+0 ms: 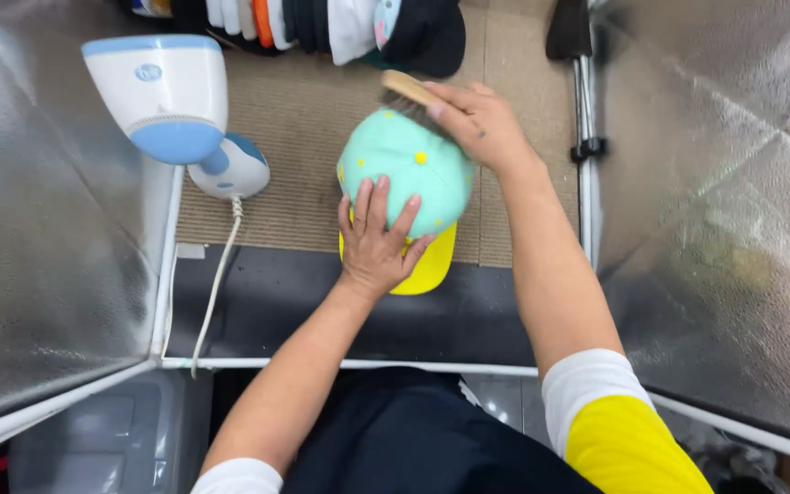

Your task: Steaming and brushing a baseball cap to clean and shape it.

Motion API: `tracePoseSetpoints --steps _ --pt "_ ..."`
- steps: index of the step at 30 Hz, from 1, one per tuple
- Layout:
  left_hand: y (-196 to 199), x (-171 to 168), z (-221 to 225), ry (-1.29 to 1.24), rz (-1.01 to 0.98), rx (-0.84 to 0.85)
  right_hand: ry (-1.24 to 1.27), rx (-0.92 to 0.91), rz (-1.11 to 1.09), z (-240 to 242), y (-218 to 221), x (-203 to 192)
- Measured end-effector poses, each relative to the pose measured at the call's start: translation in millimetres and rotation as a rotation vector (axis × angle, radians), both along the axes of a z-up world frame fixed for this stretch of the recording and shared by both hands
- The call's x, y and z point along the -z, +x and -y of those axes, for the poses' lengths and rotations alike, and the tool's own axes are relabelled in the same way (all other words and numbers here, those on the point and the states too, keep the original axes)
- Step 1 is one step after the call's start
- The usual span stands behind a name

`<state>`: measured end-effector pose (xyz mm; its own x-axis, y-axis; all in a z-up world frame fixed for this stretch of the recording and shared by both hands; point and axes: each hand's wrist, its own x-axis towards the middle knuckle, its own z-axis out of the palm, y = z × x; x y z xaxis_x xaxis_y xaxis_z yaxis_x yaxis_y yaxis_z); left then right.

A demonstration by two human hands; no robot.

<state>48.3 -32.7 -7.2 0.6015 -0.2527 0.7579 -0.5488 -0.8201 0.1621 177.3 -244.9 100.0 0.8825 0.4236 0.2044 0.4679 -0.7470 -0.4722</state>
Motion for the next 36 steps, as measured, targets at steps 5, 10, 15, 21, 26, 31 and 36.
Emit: tracePoseSetpoints --steps 5,10,15,21,26,31,36 --pt "10 10 3 -0.120 0.031 0.051 -0.076 0.279 -0.120 38 28 51" --pt "13 12 1 -0.113 0.046 0.021 0.070 0.143 0.052 -30 -42 -43" --pt "7 9 5 -0.117 0.043 0.049 0.052 -0.062 0.213 -3 -17 -6" --pt "6 7 3 -0.116 0.044 0.066 0.009 0.431 -0.440 49 -1 82" --pt "8 11 2 -0.111 0.036 0.078 -0.018 0.365 0.147 -25 -95 -10" --pt "5 7 2 -0.092 0.040 0.079 0.071 0.489 0.092 -20 -108 5" --pt "3 2 -5 -0.089 0.011 0.084 0.422 0.766 -0.480 -6 -126 27"
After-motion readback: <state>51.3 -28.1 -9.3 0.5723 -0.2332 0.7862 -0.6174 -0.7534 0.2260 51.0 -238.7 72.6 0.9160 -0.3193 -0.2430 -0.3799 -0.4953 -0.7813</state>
